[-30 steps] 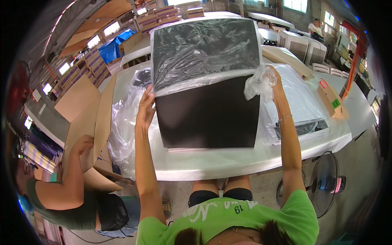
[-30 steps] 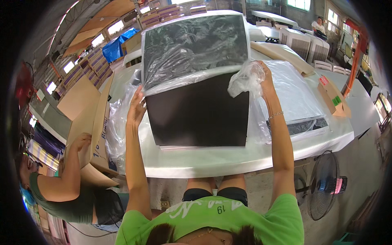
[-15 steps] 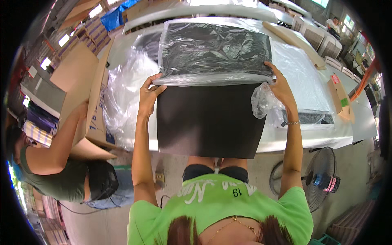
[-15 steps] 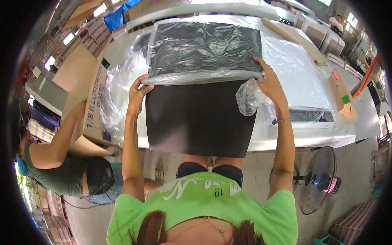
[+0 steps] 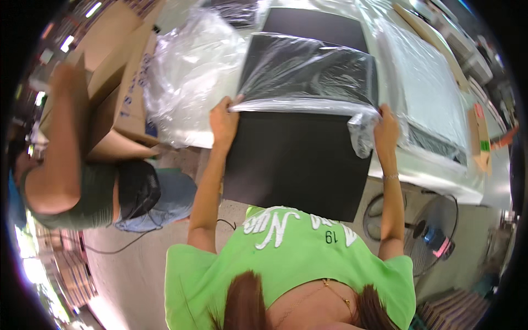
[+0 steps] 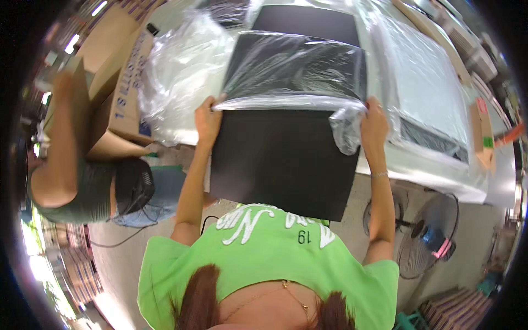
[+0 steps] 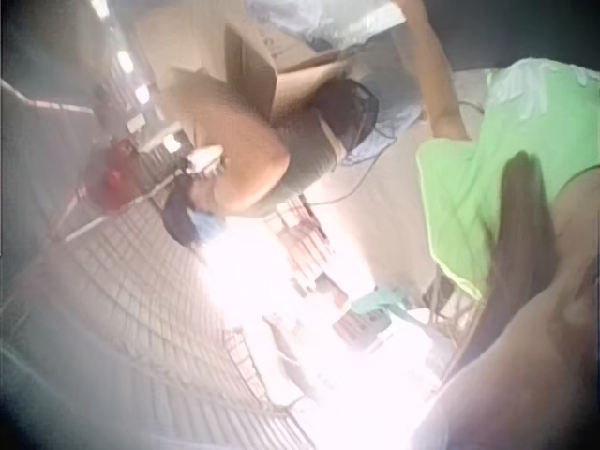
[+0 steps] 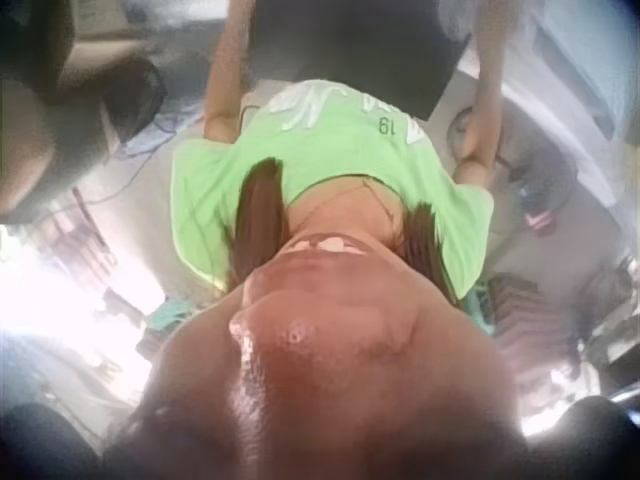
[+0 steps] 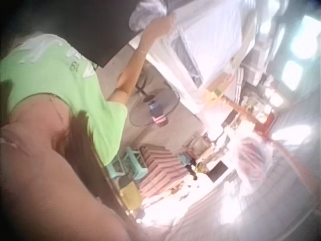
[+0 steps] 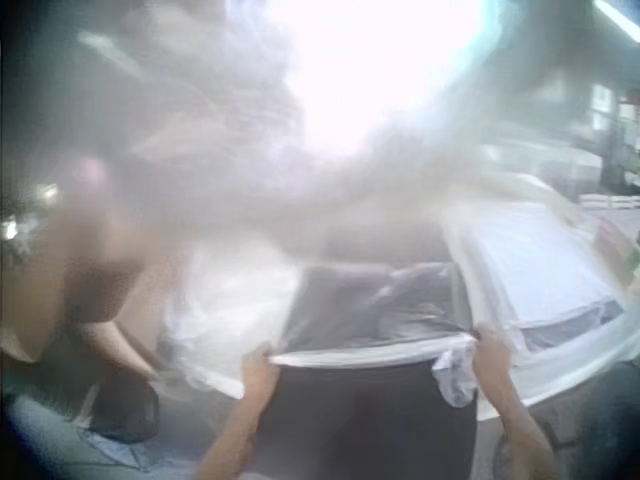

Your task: The person places black and white rectangular boards into plastic sleeves on a work table, smoothing the plastic over them and moving them aside.

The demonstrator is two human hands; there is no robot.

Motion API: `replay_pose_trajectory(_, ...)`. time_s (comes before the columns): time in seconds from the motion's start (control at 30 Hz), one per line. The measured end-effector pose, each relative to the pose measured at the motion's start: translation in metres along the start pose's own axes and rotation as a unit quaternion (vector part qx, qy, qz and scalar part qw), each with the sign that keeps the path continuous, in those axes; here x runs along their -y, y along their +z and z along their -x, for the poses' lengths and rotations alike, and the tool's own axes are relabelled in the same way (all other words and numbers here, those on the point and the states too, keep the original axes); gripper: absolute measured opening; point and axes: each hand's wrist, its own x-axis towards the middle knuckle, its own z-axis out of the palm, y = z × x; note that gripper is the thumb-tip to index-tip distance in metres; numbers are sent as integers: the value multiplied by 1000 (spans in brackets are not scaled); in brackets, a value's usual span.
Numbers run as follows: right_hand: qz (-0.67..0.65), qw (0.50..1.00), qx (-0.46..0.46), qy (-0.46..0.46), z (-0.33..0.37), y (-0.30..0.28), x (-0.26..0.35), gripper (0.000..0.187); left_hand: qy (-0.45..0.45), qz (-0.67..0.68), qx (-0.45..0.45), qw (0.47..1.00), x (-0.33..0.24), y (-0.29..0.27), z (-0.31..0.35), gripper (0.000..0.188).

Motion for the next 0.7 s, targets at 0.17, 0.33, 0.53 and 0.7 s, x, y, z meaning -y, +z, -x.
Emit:
replay_pose_trajectory(0.17, 79, 996, 27, -10, 13, -7, 3, 35, 43, 3, -44, 998, -21, -1, 8, 10)
replay_pose_trajectory(0.33, 104, 994, 34, -18, 13, -15, 10, 44, 102, 50, -28, 993, -10, -3, 13, 29)
replay_pose_trajectory(0.53, 89, 995, 40, -14, 57, -28, 15, 57, 92, 76, 49, 992, 1, -29, 36, 37)
replay_pose_trajectory(0.7, 7, 998, 58, -7, 114, -39, 24, 57, 70, 95, 68, 991, 17, -42, 65, 41)
